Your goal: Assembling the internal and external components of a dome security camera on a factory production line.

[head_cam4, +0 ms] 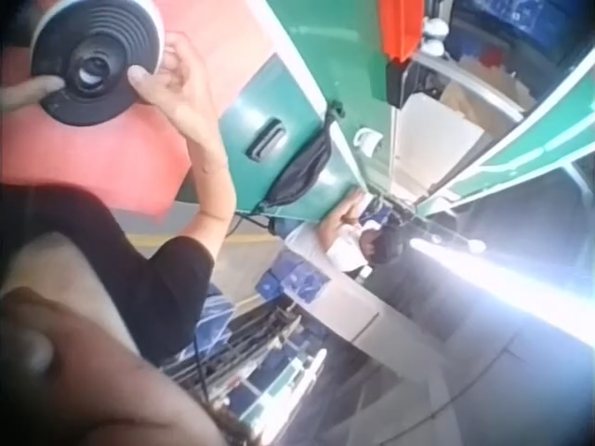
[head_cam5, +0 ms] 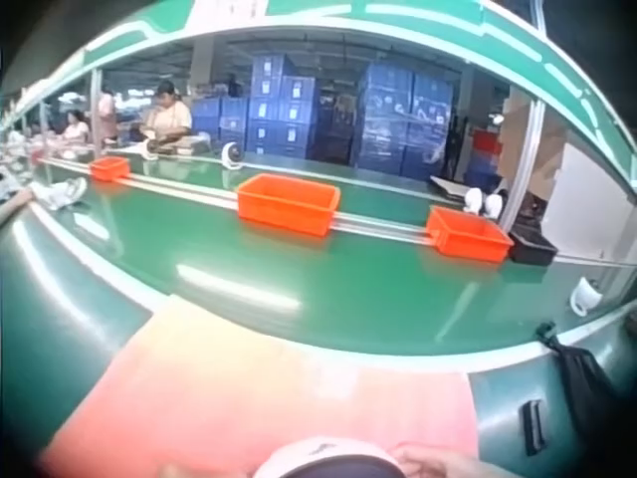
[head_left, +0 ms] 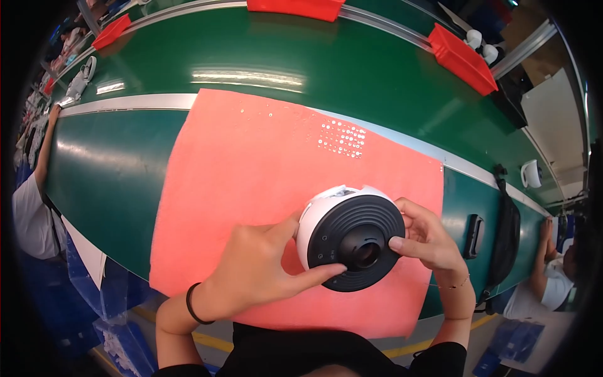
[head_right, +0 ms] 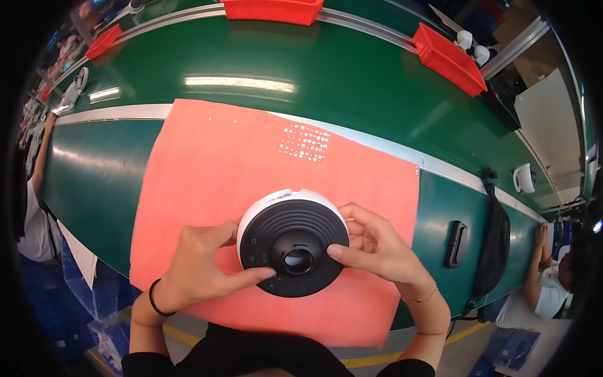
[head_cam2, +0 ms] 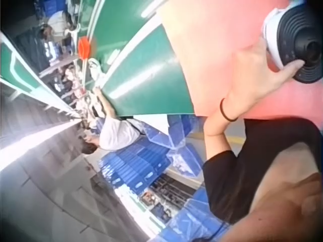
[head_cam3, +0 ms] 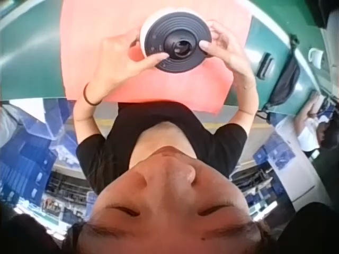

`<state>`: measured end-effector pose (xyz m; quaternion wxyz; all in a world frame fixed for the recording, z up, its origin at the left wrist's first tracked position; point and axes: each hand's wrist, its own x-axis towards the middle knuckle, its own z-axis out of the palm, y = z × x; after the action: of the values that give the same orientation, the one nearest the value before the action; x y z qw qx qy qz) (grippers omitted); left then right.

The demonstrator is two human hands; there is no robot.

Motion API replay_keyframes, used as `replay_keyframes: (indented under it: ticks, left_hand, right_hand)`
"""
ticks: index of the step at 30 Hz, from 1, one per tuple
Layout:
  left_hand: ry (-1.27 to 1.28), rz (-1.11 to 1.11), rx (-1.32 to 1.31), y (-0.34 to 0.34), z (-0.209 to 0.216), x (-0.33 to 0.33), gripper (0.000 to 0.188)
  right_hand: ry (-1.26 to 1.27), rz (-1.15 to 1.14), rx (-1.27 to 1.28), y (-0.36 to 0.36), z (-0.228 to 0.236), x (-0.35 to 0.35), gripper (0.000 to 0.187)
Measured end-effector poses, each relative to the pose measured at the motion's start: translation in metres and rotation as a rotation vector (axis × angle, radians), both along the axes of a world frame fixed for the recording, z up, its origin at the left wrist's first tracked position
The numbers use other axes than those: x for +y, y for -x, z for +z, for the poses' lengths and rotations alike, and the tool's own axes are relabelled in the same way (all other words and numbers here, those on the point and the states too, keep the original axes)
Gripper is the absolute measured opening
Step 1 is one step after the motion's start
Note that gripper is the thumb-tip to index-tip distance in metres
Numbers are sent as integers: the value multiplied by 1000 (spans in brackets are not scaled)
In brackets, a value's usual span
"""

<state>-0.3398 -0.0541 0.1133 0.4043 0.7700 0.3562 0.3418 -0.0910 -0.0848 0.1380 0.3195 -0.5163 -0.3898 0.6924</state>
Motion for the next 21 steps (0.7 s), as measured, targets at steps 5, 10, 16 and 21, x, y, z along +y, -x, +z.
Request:
replay_keyframes:
  ticks: [5,10,16,21]
  left_hand:
    - [-87,32,342,-2,12,-2,46]
    - [-104,-1,456,-3,12,1,51]
    - [-106,-65,569,-5,17,7,57]
    - [-79,-71,623,-6,20,7,59]
  right_hand:
    - [-104,41,-115,-6,-2,5,21]
    - [-235,19,-350,2,0,10,22]
    - [-599,198,-734,-1,-6,15,28]
    - [-790,240,-926,-1,-10,16,26]
